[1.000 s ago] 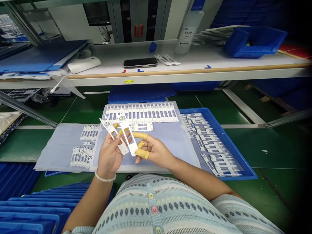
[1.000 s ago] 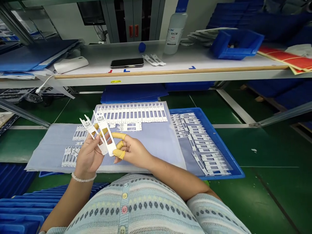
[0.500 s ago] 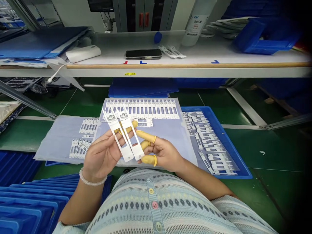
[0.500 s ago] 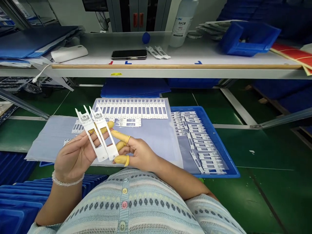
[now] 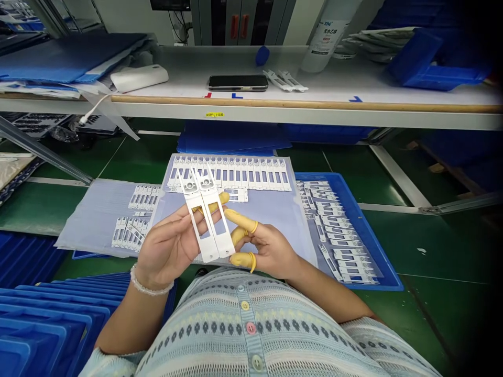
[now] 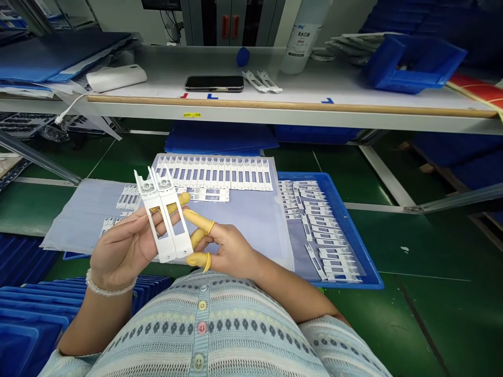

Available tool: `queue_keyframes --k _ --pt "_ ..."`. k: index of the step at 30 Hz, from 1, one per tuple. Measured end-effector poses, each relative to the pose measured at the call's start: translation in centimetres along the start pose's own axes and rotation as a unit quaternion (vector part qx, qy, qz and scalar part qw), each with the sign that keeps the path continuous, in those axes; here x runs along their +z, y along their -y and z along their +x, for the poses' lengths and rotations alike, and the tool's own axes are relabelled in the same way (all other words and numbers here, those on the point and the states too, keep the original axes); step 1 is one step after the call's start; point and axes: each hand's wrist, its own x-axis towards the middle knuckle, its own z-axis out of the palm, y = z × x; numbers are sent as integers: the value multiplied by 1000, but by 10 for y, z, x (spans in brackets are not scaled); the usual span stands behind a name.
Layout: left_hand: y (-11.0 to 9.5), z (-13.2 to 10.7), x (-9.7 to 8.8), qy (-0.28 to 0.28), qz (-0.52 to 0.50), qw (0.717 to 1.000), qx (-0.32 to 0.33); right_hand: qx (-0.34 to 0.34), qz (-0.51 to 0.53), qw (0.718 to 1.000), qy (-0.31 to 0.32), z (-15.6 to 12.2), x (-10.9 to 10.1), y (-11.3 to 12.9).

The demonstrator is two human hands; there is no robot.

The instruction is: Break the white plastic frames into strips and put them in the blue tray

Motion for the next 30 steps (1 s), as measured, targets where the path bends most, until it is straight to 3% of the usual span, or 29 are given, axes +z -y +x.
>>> queue_keyframes --k 6,14,20,24,30 --pt "0 2 -3 -1 -17 1000 -9 16 -23 1000 -1 0 -2 4" --pt "3 1 -9 13 -24 1000 -6 -54 -130 981 -135 -2 -5 12" --pt "9 -1 -7 22 -20 1000 -6 -127 -267 950 -104 1 -1 16" --pt "13 -1 -8 33 -16 999 -8 -184 -321 922 -115 5 2 18" --pt "20 2 -7 40 -5 999 -3 -148 -381 903 -128 8 5 10"
